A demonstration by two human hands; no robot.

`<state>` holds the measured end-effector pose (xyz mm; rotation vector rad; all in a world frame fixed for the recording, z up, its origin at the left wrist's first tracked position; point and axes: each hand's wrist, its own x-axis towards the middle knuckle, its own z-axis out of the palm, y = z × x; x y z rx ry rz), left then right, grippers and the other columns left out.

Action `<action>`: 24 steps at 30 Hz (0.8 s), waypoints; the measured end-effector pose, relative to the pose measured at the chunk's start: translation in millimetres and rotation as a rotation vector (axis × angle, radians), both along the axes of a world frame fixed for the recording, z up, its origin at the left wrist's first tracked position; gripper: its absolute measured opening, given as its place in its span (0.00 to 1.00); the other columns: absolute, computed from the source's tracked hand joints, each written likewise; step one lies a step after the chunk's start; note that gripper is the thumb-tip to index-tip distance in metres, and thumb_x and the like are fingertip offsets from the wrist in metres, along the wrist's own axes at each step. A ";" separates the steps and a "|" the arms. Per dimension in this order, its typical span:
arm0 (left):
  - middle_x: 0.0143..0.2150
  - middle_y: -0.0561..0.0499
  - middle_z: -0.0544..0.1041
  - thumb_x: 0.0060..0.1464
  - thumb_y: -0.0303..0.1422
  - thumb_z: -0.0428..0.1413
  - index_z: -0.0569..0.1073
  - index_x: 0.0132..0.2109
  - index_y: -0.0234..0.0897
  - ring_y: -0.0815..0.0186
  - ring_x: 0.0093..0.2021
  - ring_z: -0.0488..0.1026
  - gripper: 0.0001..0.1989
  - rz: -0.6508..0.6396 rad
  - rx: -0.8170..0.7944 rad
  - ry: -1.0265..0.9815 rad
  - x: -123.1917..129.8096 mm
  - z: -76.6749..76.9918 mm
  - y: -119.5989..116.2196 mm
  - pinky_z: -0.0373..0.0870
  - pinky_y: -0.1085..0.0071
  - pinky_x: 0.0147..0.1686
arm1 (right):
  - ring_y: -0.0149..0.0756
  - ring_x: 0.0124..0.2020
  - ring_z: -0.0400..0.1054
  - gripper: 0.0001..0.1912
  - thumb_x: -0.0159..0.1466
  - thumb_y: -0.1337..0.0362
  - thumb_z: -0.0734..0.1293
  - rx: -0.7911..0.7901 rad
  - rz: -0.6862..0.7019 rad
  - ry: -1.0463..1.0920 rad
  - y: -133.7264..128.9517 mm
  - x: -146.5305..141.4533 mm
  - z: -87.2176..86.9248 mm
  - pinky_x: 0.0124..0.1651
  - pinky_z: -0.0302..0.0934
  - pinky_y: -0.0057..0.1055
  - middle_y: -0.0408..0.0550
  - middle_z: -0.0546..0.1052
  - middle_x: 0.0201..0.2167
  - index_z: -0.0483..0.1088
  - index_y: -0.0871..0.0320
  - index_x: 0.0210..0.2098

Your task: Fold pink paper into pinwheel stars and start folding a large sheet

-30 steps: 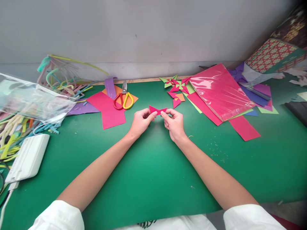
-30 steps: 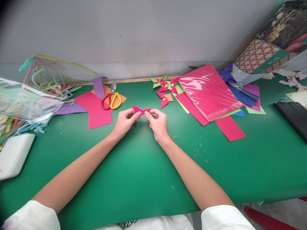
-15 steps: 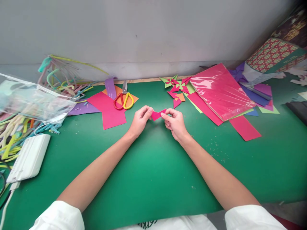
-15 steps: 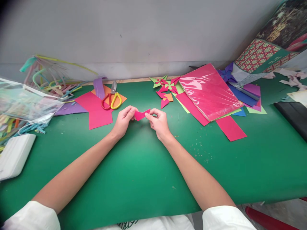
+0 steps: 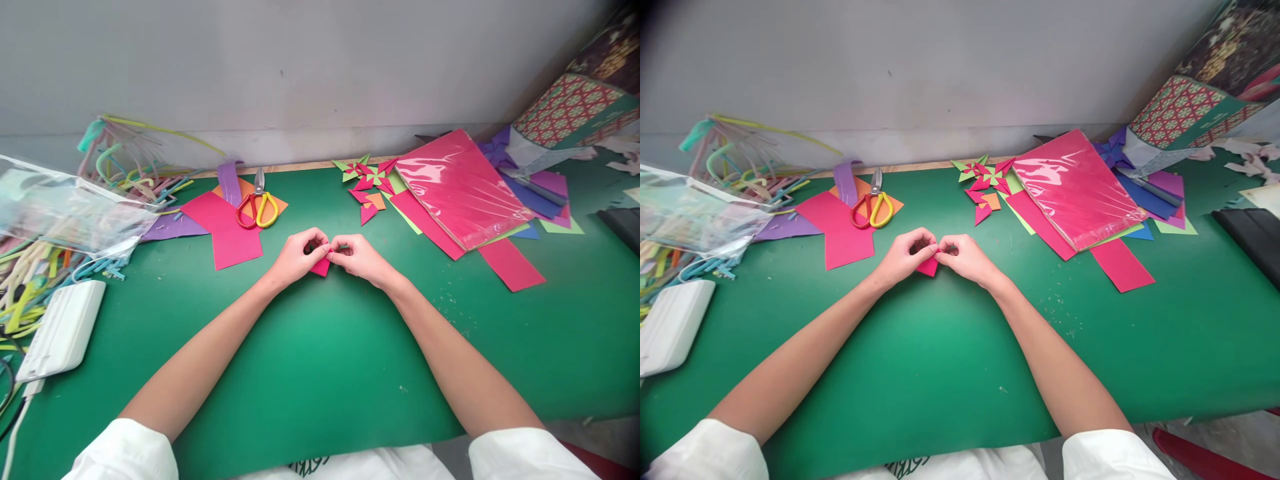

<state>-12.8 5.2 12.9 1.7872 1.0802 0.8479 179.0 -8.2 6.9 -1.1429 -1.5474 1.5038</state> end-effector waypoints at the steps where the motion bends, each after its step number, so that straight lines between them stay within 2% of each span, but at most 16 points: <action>1: 0.31 0.53 0.74 0.61 0.42 0.59 0.74 0.37 0.37 0.69 0.29 0.64 0.12 0.012 -0.002 -0.011 -0.2 -0.8 0.4 0.60 0.72 0.30 | 0.24 0.18 0.50 0.13 0.62 0.55 0.71 -0.001 -0.002 0.000 -0.3 -0.3 1.1 0.22 0.42 0.25 0.34 0.62 0.18 0.70 0.57 0.28; 7: 0.31 0.53 0.74 0.60 0.41 0.60 0.73 0.37 0.37 0.69 0.29 0.65 0.11 0.062 -0.034 -0.091 -0.5 -4.1 1.8 0.60 0.72 0.30 | 0.25 0.18 0.52 0.14 0.61 0.53 0.72 -0.014 -0.024 0.040 -1.4 -1.6 6.0 0.22 0.42 0.25 0.35 0.63 0.18 0.71 0.56 0.30; 24: 0.30 0.54 0.72 0.60 0.39 0.60 0.73 0.36 0.36 0.70 0.28 0.62 0.10 0.059 -0.036 -0.107 -0.3 -5.2 2.0 0.58 0.71 0.29 | 0.25 0.18 0.52 0.14 0.63 0.53 0.72 0.006 -0.018 0.023 -0.9 -0.1 3.2 0.22 0.43 0.25 0.35 0.63 0.19 0.70 0.56 0.30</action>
